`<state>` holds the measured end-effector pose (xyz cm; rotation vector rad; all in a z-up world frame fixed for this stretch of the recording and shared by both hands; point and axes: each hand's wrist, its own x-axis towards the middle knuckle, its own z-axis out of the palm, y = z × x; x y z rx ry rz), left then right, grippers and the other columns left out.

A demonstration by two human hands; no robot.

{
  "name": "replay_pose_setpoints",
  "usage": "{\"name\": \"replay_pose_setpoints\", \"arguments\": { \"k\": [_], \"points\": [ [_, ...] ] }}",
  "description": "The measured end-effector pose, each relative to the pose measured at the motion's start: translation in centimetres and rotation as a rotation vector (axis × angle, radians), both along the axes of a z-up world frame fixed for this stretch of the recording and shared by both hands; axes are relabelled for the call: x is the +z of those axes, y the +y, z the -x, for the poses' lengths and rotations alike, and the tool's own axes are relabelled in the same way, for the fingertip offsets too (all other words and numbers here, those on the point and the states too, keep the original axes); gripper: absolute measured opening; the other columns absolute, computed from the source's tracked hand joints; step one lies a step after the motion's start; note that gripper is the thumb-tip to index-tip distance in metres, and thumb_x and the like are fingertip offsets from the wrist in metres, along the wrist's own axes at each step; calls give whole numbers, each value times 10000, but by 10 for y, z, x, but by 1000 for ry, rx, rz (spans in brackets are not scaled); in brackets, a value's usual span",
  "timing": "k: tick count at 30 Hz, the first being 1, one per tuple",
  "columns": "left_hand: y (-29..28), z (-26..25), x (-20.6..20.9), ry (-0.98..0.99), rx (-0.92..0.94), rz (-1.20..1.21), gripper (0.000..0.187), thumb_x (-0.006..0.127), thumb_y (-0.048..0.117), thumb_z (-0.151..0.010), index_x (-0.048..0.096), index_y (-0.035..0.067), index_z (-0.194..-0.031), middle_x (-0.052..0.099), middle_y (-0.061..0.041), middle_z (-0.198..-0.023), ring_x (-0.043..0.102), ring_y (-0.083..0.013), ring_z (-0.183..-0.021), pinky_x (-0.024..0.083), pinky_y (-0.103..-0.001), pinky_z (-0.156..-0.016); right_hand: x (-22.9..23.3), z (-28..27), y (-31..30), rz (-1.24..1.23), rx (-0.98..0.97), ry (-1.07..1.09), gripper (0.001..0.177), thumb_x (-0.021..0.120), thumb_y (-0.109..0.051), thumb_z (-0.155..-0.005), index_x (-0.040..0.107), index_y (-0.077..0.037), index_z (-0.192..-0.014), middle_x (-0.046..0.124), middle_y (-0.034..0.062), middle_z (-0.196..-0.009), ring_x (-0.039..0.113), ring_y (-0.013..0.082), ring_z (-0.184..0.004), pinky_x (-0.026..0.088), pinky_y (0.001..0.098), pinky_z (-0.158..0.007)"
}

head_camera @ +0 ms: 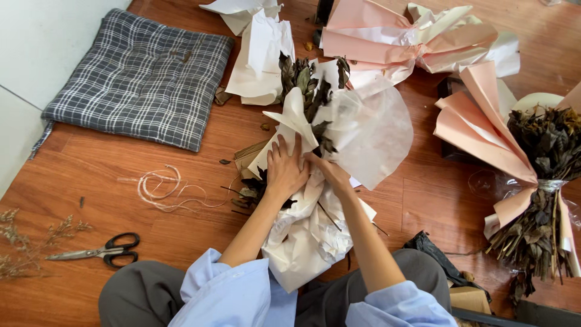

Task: The person sits on the floor and wraps a bundle of dried flowers with white tissue paper and a pink ribbon. They adjust the paper layers, tie the ribbon, and smooth the wrapping to complete the bouquet.

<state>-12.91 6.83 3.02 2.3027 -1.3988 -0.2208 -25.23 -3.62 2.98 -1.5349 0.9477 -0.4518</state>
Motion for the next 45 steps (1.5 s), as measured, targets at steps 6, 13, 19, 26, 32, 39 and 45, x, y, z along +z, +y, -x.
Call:
{"name": "replay_pose_setpoints", "arguments": {
  "k": [6, 13, 19, 26, 32, 39, 45],
  "points": [
    [-4, -2, -9, -32, -48, 6, 727, 482, 440, -963, 303, 54, -1552, 287, -391, -1529, 299, -555, -1397, 254, -631, -1147, 13, -31, 10, 82, -194, 129, 744, 791, -582, -718, 705, -106, -1284, 737, 135, -1287, 668, 259, -1174, 488, 416, -1068],
    [-24, -81, -61, 1447, 35, 585, 570, 349, 377, -1003, 543, 3, -1387, 598, -206, -1419, 543, -375, -1306, 436, -515, -1112, 23, -34, 16, 158, -460, 573, 787, 804, -615, -683, 691, -138, -1299, 670, 139, -1313, 559, 342, -1241, 360, 548, -1080],
    [-25, -183, -23, 1254, 189, 532, 530, 363, 355, -1007, 553, 57, -1401, 645, -157, -1372, 556, -314, -1333, 344, -469, -1159, 14, -22, 9, 246, -531, 465, 807, 840, -616, -623, 712, -144, -1264, 700, 115, -1258, 579, 338, -1225, 346, 565, -1071],
    [-34, -242, -73, 1168, 356, 287, 558, 469, 290, -916, 537, 47, -1414, 623, -146, -1364, 564, -300, -1286, 404, -479, -1115, 29, 14, -23, 131, -406, -13, 473, 837, -357, -781, 750, -91, -1162, 769, 41, -1078, 686, 177, -993, 514, 286, -870],
    [-100, -250, -119, 912, 562, 247, 726, 688, 391, -823, 557, -98, -1344, 592, -260, -1339, 546, -343, -1274, 412, -481, -1113, 100, 37, -41, -55, -366, -169, 394, 821, -182, -809, 714, -48, -1164, 734, 31, -1045, 676, 138, -885, 546, 267, -746],
    [-157, -248, -108, 265, 653, 236, 1247, 870, 499, -758, 136, -197, -1487, 272, -407, -1493, 304, -473, -1403, 300, -529, -1152, 54, 31, -41, -22, -433, -41, 350, 790, -194, -830, 729, -36, -1137, 744, 45, -1025, 675, 156, -876, 537, 302, -756],
    [-160, -277, -97, 200, 592, 65, 1308, 821, 623, -728, 136, -148, -1531, 331, -329, -1537, 351, -436, -1396, 283, -565, -1125, 15, 4, -27, 320, -436, 60, 311, 770, -211, -850, 747, -19, -1093, 760, 59, -995, 677, 177, -874, 523, 332, -790]
  ]
}}
